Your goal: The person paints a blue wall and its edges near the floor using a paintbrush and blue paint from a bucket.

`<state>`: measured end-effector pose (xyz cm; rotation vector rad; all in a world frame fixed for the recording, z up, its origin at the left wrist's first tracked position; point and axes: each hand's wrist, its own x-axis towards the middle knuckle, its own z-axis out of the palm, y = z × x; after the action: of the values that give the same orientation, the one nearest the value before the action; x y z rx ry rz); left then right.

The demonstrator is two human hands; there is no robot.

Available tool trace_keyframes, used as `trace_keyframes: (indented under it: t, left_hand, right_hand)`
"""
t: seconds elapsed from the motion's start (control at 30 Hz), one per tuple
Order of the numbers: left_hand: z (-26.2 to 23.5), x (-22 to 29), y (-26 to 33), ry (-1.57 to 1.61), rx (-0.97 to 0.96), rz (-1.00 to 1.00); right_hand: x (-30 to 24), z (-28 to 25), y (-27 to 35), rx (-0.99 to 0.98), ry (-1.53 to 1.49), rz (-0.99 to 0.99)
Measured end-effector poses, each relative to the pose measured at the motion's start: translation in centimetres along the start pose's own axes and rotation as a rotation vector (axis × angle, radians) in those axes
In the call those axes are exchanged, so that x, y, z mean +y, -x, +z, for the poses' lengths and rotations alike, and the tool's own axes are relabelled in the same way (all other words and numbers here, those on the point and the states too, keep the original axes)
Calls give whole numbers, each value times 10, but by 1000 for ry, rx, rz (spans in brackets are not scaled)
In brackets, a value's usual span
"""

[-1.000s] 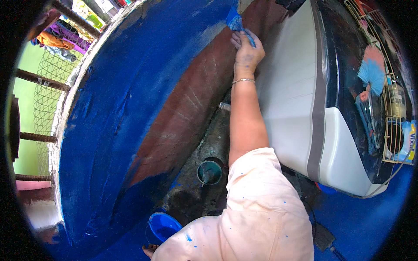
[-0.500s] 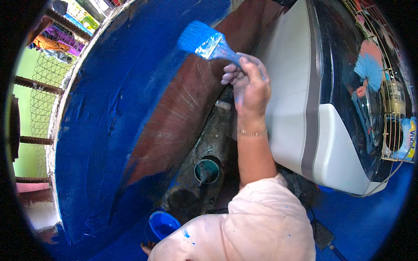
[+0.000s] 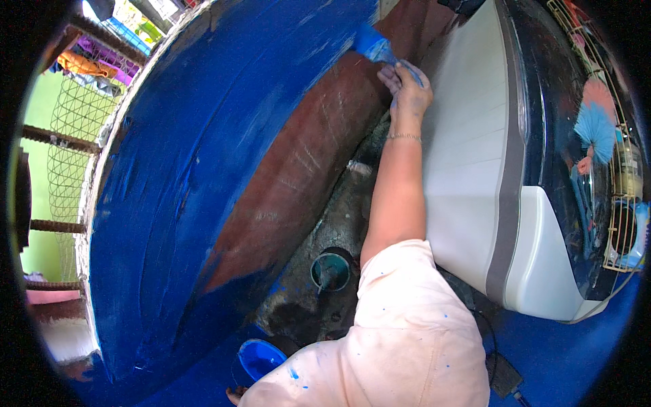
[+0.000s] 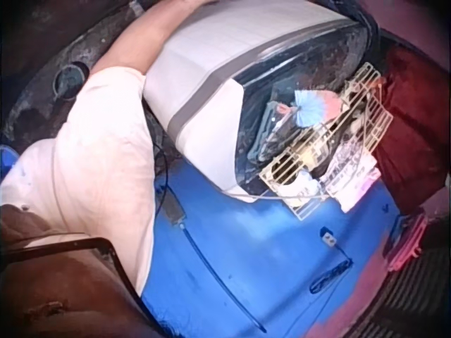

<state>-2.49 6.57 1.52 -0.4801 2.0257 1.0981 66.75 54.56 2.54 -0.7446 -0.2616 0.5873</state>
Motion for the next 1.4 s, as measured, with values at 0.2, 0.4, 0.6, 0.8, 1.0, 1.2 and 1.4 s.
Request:
trace_keyframes:
  t: [0.2, 0.4, 0.6, 0.8, 1.0, 1.2, 1.4]
  left_hand:
    - [11, 0, 0, -14, 2, 9]
    - [19, 2, 5, -28, 6, 9]
    - [21, 5, 8, -38, 14, 23]
    - [30, 1, 13, -45, 1, 36]
    - [28, 2, 25, 15, 36, -53]
    - [17, 4, 2, -28, 12, -19]
    - [-7, 6, -22, -9, 9, 0]
  right_hand:
    - [14, 33, -47, 200, 90, -333]
    - [3, 54, 15, 36, 492, -336]
    - [-39, 38, 152, -224, 522, -296]
    - [-26, 40, 62, -13, 446, -433]
    - [-23, 49, 151, -301, 811, -507]
    - [-75, 25, 266, -950, 538, -179]
    - [-79, 39, 221, -869, 557, -72]
